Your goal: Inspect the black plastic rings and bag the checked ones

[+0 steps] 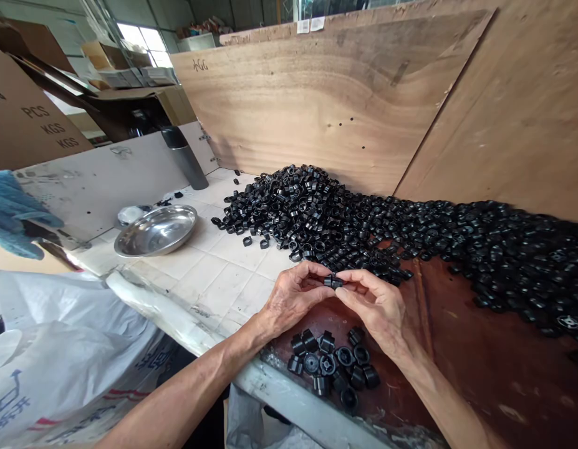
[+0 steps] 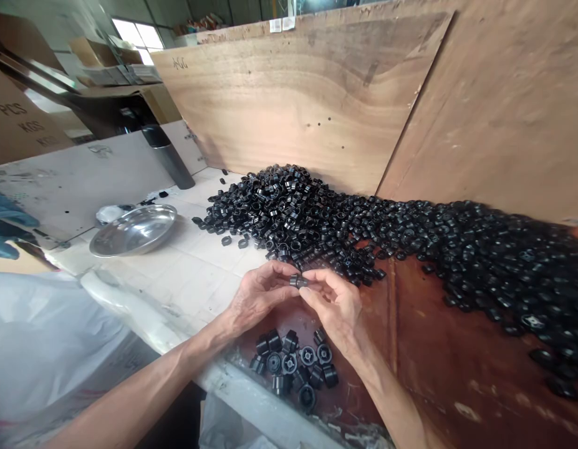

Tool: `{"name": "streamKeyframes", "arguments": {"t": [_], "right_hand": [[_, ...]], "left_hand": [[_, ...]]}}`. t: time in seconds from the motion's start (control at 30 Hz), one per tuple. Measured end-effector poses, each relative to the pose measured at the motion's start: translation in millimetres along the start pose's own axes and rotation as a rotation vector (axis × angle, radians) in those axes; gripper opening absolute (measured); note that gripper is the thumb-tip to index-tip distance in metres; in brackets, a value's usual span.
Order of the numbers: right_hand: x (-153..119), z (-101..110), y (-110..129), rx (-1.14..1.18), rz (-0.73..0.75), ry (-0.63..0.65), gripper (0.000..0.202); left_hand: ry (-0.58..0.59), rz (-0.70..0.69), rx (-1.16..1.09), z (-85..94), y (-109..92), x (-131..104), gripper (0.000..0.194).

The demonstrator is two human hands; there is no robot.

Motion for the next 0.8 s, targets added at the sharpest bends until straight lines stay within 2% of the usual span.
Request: {"name": "streamKeyframes", "arguments": {"t": [0.1,0.23,0.43,0.53,0.63,0.73,0.8], "right_hand": [[1.4,-1.4,-3.6,-0.037,0.041,-0.031,0.025],[1.0,-2.3,-4.6,-0.057,0.072,-0.039,0.023],[-1.3,-3.0,0.0,-0.096,0.209,-0.03,0.019],[-2.5,-3.5,1.6,-0.121,0.287,-0.07,0.012],[-3.9,-3.6,1.1,-0.136,0.327,-0.087,0.008],[-4.4,-3.5,-2.1,-0.086,0.253,-0.074,0.012],[-4.0,-3.8,-4.9,-0.03,0.174,-0.07,0.025]], "left_hand": [[-0.017,-0.081,0.077,1.1,-4.3,1.5,0.023],[0.024,-0.2,0.211,4.4,-7.2,2.8,0.019],[0.073,-0.339,0.212,5.8,-3.6,3.0,0.021],[0.055,-0.308,0.219,4.7,-4.0,2.9,0.019],[0.04,-0.197,0.193,3.3,-5.2,2.5,0.019],[0.022,-0.07,0.115,2.6,-4.0,1.9,0.02],[0.016,-0.063,0.086,2.6,-2.1,1.4,0.021]]}}
Point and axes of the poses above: each hand's wrist, its own x-axis towards the middle knuckle, its own z-axis out of the back of the hand, y = z × x, the point moved 1 cm from there along x, towards the middle knuckle, and after that the axes turned 14 degrees about -z, right-handed, at the moved point
